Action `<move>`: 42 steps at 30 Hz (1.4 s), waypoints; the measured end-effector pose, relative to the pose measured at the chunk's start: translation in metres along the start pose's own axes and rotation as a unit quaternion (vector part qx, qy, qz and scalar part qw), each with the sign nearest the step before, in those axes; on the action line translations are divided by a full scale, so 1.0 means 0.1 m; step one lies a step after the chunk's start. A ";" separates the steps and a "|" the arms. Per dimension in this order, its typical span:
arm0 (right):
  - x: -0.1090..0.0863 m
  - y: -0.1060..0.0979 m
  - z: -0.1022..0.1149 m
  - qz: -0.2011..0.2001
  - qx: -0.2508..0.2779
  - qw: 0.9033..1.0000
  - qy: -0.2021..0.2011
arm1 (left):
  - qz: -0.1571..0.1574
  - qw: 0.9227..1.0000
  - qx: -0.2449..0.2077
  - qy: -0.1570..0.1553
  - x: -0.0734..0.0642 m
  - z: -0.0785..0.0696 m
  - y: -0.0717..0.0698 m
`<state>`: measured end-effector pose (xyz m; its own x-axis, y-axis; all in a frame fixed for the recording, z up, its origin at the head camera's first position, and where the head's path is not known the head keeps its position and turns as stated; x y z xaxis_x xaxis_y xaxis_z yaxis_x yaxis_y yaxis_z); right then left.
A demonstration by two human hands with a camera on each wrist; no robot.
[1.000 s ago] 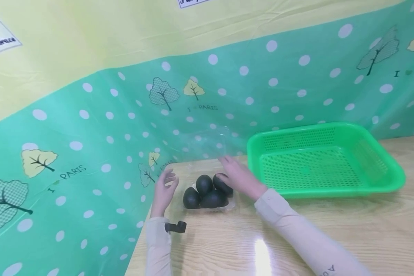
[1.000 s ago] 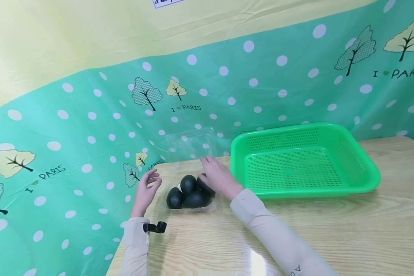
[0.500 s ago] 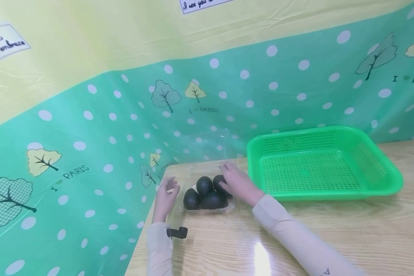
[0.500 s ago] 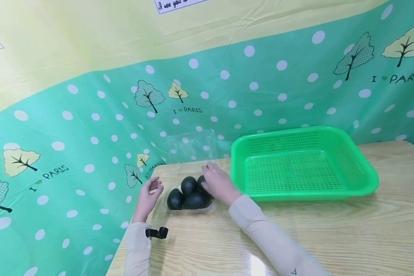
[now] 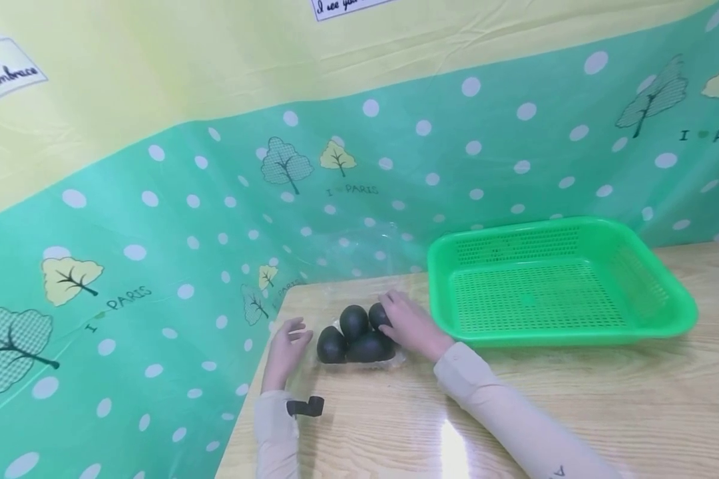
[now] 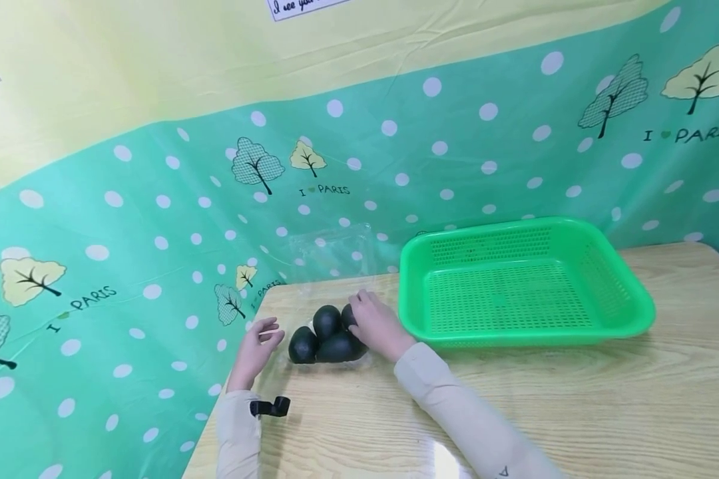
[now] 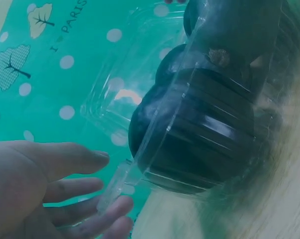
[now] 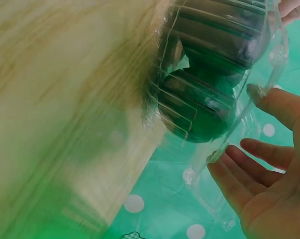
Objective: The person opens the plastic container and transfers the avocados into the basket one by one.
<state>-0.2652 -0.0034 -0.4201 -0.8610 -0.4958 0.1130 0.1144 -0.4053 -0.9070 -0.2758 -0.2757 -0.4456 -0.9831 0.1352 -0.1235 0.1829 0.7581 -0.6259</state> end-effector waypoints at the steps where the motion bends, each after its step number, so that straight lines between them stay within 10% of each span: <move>1: 0.00 0.01 0.00 -0.001 0.001 1.000 0.001 | 0.007 1.000 -0.001 -0.001 0.01 0.00 0.01; 42: 0.09 0.25 0.01 0.067 -0.049 0.997 0.000 | 0.046 0.996 -0.081 -0.003 0.06 0.14 0.05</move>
<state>-0.2699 -0.0189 -0.4413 -0.8414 -0.5403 -0.0113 0.1790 -0.2589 -0.9492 -0.2805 -0.2802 -0.4607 -0.9621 0.2049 -0.1797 0.2675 0.8363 -0.4786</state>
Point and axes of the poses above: each hand's wrist, its own x-axis towards the middle knuckle, its own y-axis out of the palm, z = x × y, the point moved 5 cm from there along x, towards the middle knuckle, and after that the axes turned 14 degrees about z, right-handed, at the moved point
